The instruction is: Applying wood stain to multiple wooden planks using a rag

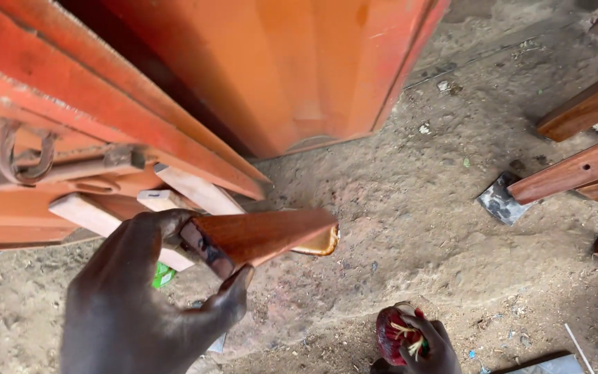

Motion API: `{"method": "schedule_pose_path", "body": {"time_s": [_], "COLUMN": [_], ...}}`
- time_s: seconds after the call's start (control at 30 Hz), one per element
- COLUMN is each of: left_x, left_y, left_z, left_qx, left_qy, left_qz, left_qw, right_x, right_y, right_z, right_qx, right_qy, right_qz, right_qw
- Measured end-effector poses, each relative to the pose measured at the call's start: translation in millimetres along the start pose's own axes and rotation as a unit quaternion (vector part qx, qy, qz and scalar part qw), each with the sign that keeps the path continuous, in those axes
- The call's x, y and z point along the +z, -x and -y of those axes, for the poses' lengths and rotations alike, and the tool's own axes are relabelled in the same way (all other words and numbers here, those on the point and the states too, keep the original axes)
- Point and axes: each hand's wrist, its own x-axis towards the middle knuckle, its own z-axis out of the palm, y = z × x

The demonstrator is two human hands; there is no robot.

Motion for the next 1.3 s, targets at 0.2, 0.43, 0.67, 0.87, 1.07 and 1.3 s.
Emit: {"method": "schedule_pose_path", "body": {"time_s": [0.2,0.43,0.67,0.87,1.07,1.3], "left_x": [59.6,166.1,239.5,247.1,286.1,278.2], "left_y": [-25.4,-85.8,-153.8,-183.8,-188.0,-151.7], "left_z": [-12.3,-4.8,-13.3,-24.0,7.2,12.4], "left_qx": [-0.001,-0.092,-0.263,-0.349,-0.324,-0.306], "left_qy": [-0.008,-0.025,0.046,0.112,0.06,0.065], "left_qz": [-0.025,-0.034,0.113,0.109,0.076,0.105], "left_qw": [1.0,0.995,0.957,0.924,0.941,0.944], "right_x": [5.4,23.4,30.7,22.0,5.7,4.1], "right_y": [23.4,15.1,19.9,10.0,5.7,0.7], "right_z": [31.6,-3.4,0.4,13.1,-5.0,-29.3], "right_qx": [0.041,-0.017,0.061,0.097,0.07,0.056], "right_qy": [-0.091,-0.155,-0.127,-0.108,-0.069,-0.064], "right_qz": [-0.061,-0.007,-0.049,-0.086,-0.081,-0.019], "right_qw": [0.993,0.988,0.989,0.986,0.992,0.996]}}
